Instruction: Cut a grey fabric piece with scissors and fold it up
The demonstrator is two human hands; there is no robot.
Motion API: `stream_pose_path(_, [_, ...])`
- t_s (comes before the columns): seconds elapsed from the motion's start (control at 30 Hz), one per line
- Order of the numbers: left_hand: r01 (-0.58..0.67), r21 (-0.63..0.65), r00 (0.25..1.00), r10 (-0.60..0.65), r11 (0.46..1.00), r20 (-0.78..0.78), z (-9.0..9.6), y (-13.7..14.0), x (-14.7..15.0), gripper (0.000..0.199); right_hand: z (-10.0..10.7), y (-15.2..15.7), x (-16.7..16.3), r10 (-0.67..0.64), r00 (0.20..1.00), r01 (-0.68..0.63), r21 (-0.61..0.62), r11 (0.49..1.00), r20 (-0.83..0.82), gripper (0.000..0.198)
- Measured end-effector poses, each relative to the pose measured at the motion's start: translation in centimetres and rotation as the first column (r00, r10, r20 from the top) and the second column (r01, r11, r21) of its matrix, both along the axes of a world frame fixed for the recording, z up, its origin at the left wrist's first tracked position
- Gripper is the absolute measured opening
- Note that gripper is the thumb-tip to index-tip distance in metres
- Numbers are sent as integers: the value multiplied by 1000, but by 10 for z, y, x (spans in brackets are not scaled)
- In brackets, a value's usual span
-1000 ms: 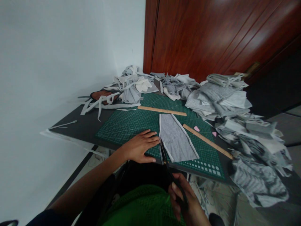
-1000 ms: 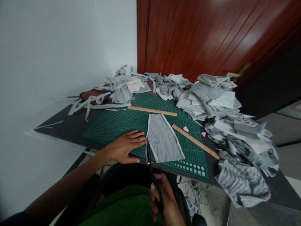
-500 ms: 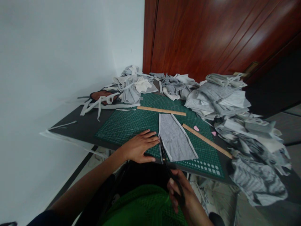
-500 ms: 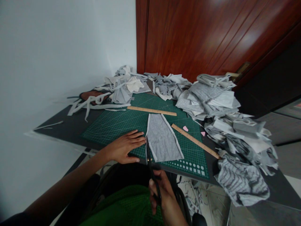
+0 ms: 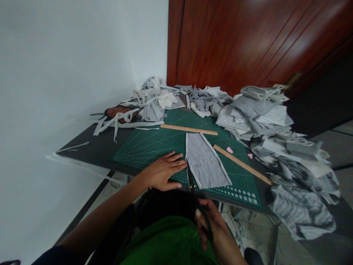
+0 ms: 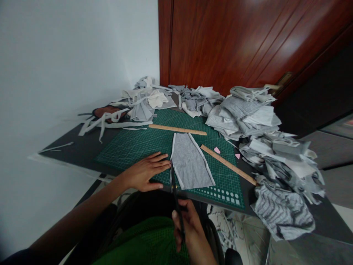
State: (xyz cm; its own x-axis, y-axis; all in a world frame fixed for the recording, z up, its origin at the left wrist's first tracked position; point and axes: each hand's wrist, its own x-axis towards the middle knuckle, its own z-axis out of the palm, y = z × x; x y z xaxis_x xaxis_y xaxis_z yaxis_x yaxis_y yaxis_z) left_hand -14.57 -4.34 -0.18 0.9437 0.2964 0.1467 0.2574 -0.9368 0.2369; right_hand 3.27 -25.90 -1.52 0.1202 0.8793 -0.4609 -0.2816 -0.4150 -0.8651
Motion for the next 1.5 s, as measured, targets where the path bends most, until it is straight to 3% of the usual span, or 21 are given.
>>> stream_pose_path(0.27, [0,-3,1000,0,1000,7,-1,0,-1,69,-9,-2,-1,-24,1000,24,0,1000,1,59])
stream_pose_path(0.8, [10,11,1000,-10,1000,23,2,-1,0,64,4,-3,-5,19,995,-17,-16,1000,95,54])
stream_pose_path(1.5, [7,5,1000,-7,1000,20,1,-1,-1,62,3,-5,0,64,997,-65,16,998,50,53])
